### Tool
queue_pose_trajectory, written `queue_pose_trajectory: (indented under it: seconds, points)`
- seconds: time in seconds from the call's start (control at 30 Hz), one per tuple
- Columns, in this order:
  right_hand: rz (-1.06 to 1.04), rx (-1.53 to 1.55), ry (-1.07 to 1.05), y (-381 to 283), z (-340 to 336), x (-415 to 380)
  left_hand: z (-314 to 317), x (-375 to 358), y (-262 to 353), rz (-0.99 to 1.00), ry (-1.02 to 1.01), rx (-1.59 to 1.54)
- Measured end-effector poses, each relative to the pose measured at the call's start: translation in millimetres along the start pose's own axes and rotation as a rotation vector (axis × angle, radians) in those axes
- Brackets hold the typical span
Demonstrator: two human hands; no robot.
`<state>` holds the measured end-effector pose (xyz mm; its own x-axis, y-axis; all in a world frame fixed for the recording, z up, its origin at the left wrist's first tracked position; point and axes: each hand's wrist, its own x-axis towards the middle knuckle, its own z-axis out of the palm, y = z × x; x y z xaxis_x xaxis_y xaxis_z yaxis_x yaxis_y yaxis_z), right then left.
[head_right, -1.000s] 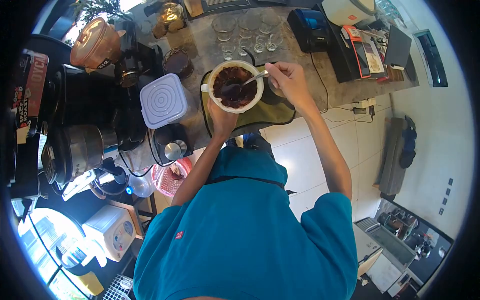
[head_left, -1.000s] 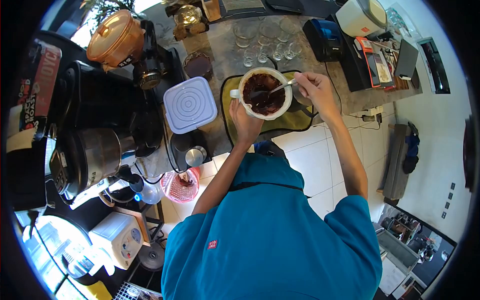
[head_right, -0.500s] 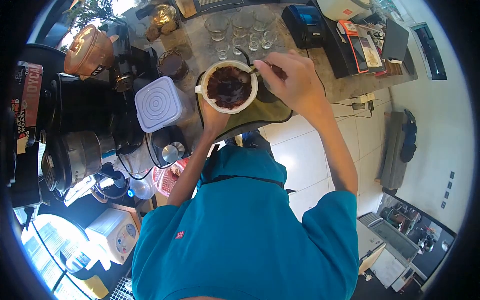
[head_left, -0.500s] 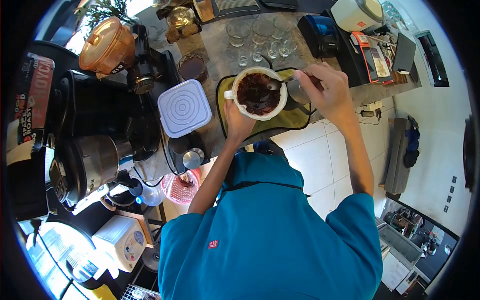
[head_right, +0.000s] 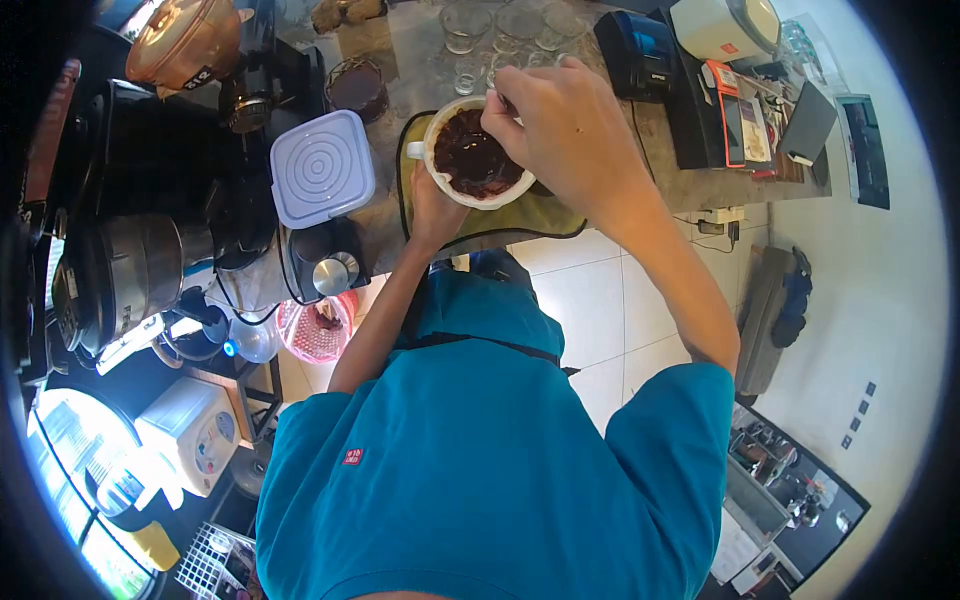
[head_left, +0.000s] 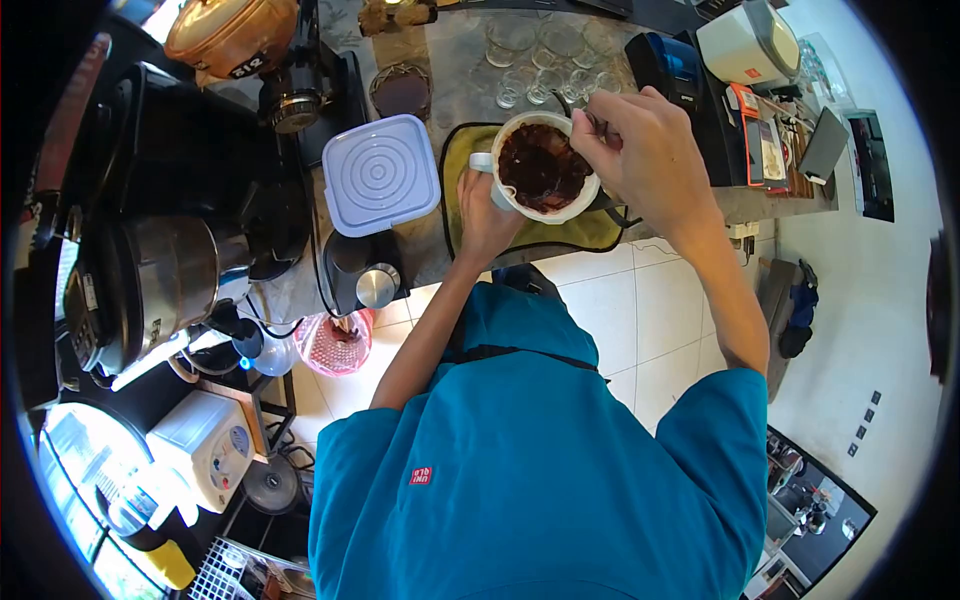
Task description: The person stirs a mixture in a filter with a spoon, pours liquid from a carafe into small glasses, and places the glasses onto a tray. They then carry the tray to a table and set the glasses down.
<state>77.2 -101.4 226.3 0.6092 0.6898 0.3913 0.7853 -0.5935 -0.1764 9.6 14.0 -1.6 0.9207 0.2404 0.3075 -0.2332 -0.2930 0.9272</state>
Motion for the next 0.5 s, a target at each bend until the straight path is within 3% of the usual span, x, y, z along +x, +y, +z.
queue_pose_trajectory:
  seconds: [0.5]
  points:
    - [0.109, 0.103, -0.007, 6, 38, -12, -4, -1, 3, 0.007, 0.001, 0.071]
